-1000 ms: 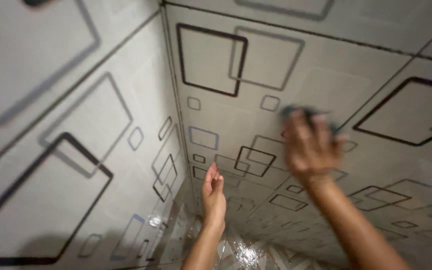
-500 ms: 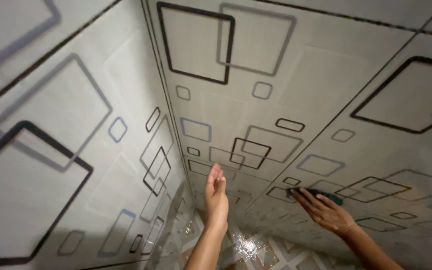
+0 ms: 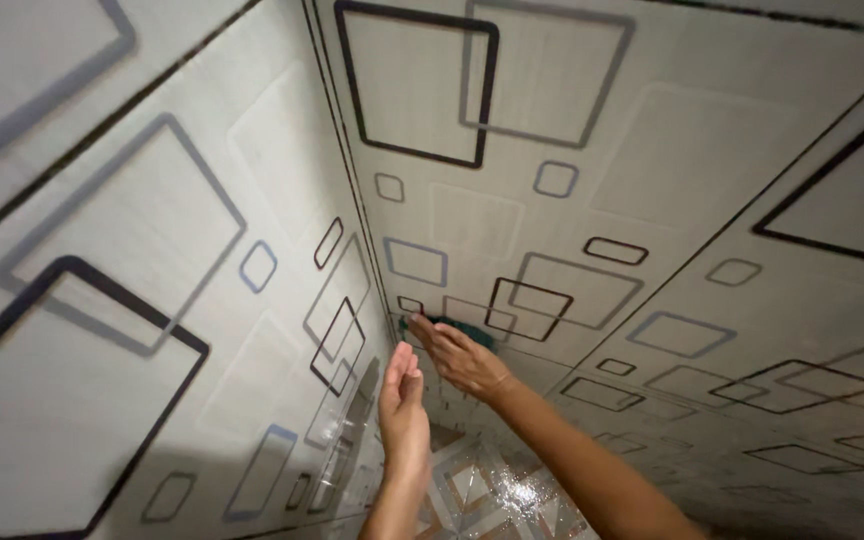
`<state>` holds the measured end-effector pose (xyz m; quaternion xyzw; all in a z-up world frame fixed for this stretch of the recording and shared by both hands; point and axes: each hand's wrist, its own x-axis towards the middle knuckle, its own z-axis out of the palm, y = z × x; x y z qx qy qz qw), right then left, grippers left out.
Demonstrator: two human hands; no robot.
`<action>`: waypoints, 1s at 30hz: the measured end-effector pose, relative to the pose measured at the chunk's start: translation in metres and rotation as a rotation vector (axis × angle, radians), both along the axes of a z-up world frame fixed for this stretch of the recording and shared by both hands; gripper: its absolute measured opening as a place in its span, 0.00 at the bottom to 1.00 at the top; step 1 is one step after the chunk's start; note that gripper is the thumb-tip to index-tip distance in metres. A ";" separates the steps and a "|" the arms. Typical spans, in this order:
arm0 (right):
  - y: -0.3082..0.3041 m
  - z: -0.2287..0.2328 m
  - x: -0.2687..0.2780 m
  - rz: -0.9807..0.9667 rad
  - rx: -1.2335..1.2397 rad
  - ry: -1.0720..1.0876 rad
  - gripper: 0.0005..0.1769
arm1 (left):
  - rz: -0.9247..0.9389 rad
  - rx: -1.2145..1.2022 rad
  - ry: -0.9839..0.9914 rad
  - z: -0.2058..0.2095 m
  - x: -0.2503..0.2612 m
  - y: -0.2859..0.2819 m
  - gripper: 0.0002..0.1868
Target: The person prepares soapy water in a basin using detergent and a scoop, then scrubs the bathroom wall tiles with a cloth, repeatedly dipping the cloth back into the basin.
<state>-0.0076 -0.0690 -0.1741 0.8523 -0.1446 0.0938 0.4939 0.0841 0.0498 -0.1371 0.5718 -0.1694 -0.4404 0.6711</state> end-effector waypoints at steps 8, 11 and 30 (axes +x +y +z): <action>-0.017 0.027 -0.156 -0.049 -0.069 -0.020 0.33 | -0.058 0.007 0.043 -0.004 -0.027 -0.009 0.26; -0.010 0.087 -0.251 -0.209 -0.385 -0.217 0.28 | -0.108 -0.087 0.083 -0.002 -0.051 -0.022 0.26; 0.006 0.024 -0.251 -0.027 -0.080 0.058 0.30 | -0.263 -0.121 0.137 0.002 -0.149 -0.044 0.26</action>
